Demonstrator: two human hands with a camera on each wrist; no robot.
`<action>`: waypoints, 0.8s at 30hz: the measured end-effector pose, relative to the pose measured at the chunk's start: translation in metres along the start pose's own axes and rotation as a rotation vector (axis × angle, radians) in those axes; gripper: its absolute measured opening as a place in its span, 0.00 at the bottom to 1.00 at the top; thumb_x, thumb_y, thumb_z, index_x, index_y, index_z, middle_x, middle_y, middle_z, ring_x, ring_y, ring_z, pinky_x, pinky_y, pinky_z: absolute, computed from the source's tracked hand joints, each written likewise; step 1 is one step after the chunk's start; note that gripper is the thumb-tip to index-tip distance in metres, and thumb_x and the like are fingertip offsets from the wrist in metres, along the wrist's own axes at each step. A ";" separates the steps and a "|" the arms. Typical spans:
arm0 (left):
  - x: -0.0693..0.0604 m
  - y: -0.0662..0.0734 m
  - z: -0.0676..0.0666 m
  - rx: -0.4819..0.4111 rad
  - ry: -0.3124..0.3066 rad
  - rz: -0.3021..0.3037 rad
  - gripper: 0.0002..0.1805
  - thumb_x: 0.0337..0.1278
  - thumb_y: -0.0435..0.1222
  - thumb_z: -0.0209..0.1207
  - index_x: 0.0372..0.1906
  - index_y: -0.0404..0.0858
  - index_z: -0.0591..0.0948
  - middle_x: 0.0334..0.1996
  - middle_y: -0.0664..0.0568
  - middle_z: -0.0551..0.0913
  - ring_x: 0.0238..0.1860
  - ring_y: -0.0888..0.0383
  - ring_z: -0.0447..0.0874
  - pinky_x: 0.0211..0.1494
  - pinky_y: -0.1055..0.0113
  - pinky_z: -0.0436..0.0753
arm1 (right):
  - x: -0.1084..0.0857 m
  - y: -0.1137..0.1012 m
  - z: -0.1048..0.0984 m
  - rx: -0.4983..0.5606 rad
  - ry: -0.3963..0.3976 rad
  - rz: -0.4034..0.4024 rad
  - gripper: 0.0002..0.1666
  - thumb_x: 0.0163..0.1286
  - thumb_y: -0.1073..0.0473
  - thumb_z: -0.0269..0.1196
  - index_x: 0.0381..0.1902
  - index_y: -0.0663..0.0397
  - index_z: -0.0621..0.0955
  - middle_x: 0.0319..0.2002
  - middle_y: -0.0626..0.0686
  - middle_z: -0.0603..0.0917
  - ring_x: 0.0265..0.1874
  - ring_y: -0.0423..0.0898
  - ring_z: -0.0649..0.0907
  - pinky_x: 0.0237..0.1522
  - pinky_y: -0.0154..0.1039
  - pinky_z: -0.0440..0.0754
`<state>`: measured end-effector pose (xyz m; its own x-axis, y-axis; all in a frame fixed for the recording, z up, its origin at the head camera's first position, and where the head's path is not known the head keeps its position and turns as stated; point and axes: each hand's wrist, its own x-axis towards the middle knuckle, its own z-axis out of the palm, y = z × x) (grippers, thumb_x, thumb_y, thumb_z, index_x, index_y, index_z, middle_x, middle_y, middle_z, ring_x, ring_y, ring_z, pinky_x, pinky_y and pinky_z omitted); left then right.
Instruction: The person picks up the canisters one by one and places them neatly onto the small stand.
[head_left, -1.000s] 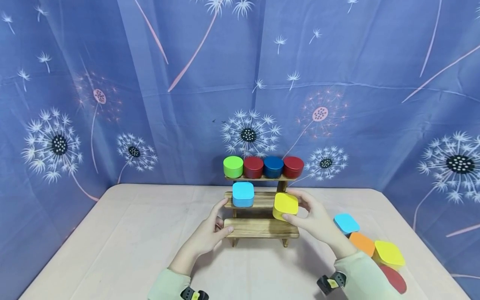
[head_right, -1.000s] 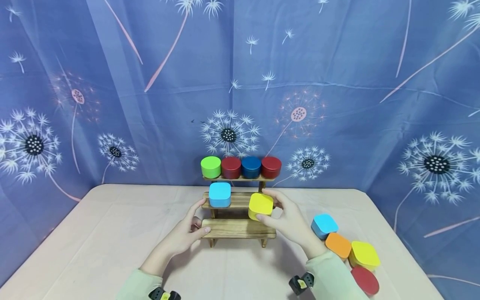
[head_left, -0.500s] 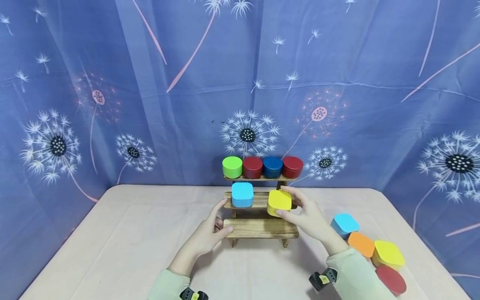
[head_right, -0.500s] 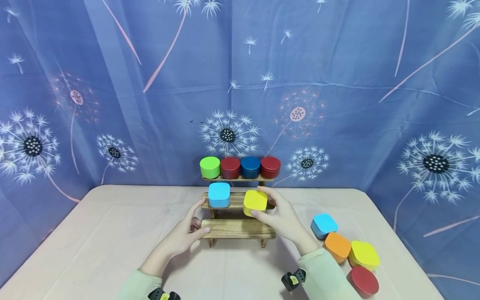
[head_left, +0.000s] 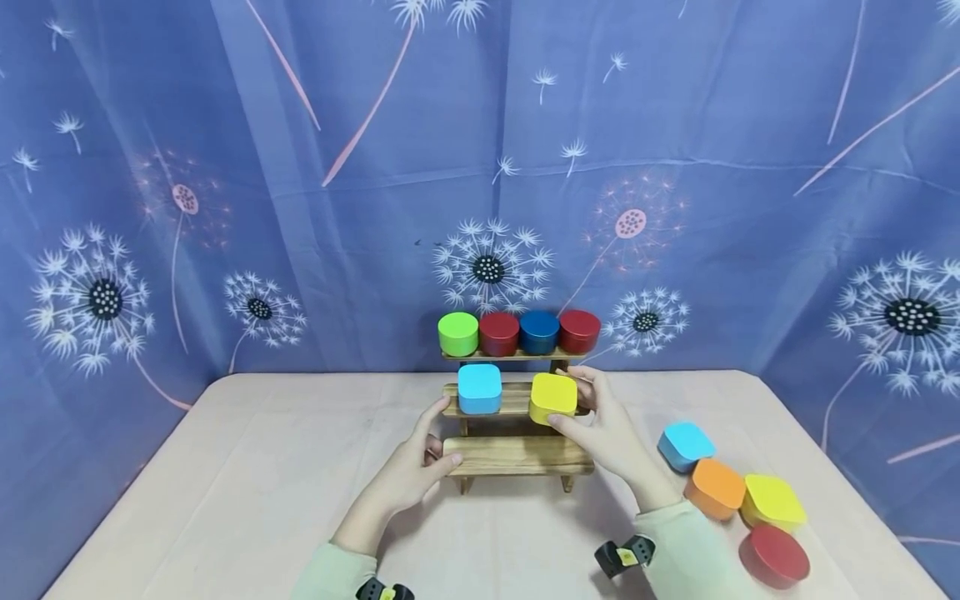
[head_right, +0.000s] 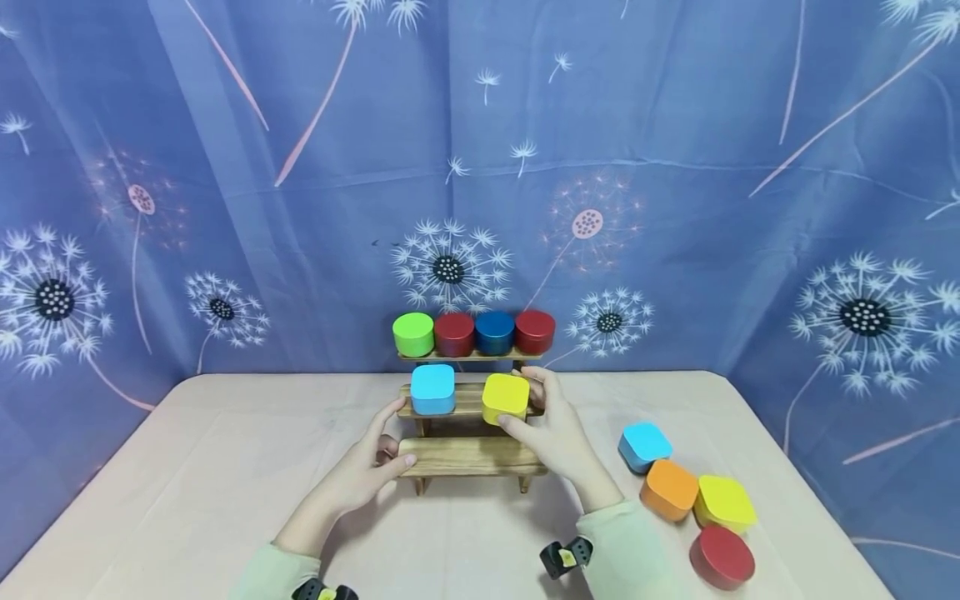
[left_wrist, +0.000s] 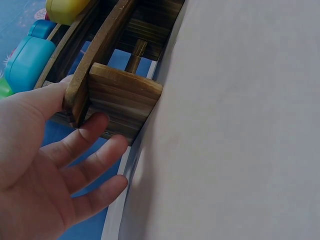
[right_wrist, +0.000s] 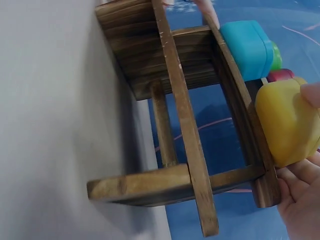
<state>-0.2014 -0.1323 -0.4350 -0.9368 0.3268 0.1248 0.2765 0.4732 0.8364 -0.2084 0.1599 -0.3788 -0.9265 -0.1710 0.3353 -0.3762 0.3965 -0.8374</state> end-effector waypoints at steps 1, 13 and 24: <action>0.000 0.000 0.000 0.003 0.000 -0.001 0.43 0.61 0.44 0.60 0.73 0.61 0.46 0.30 0.50 0.74 0.29 0.60 0.71 0.33 0.70 0.74 | 0.000 0.000 0.001 0.031 0.001 0.001 0.38 0.60 0.62 0.67 0.63 0.57 0.60 0.64 0.58 0.72 0.48 0.49 0.77 0.46 0.37 0.78; 0.000 0.001 0.001 0.006 0.002 -0.008 0.43 0.61 0.44 0.60 0.73 0.62 0.47 0.31 0.50 0.74 0.29 0.59 0.71 0.32 0.69 0.74 | -0.002 0.002 0.005 -0.001 0.063 -0.021 0.36 0.58 0.63 0.68 0.63 0.57 0.66 0.57 0.57 0.76 0.55 0.51 0.76 0.55 0.35 0.73; -0.002 0.003 0.000 0.006 0.007 -0.031 0.44 0.60 0.43 0.60 0.73 0.63 0.47 0.33 0.49 0.76 0.30 0.59 0.72 0.32 0.69 0.74 | -0.002 0.003 0.003 0.003 0.082 -0.052 0.36 0.53 0.72 0.66 0.61 0.62 0.67 0.46 0.58 0.77 0.46 0.47 0.76 0.54 0.38 0.72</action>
<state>-0.1989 -0.1315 -0.4329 -0.9464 0.3064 0.1027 0.2487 0.4878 0.8368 -0.2080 0.1589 -0.3831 -0.9037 -0.1166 0.4121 -0.4235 0.3863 -0.8194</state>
